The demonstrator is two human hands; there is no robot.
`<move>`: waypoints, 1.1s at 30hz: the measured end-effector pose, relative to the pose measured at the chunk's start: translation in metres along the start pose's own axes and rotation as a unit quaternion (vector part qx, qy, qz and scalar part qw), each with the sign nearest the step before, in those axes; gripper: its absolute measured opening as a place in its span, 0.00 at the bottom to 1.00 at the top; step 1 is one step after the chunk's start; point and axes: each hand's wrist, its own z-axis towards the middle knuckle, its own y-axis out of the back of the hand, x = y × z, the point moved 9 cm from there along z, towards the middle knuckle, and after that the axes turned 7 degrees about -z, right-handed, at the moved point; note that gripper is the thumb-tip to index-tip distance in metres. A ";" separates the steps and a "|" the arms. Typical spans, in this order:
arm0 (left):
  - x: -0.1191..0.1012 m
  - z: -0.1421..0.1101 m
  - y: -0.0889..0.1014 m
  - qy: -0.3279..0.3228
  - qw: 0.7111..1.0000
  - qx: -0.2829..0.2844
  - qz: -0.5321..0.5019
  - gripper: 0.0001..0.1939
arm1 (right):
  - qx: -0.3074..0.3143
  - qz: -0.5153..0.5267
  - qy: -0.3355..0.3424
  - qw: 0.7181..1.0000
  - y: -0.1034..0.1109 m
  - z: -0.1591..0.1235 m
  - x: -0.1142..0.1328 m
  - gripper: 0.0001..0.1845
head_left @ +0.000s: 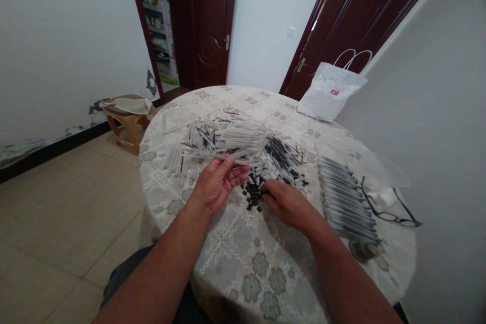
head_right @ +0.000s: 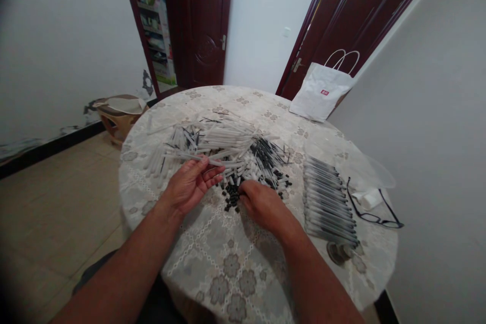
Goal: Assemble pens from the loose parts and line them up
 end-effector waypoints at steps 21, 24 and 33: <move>0.014 -0.008 -0.018 0.041 0.995 0.071 0.052 0.15 | -0.226 0.476 -0.126 0.841 -0.006 0.005 -0.022 0.12; 0.014 -0.008 -0.018 0.036 0.995 0.073 0.060 0.15 | -0.226 0.470 -0.124 0.844 -0.005 0.005 -0.022 0.12; 0.014 -0.007 -0.016 0.024 0.995 0.063 0.077 0.16 | -0.254 0.422 -0.102 0.864 0.001 0.002 -0.018 0.10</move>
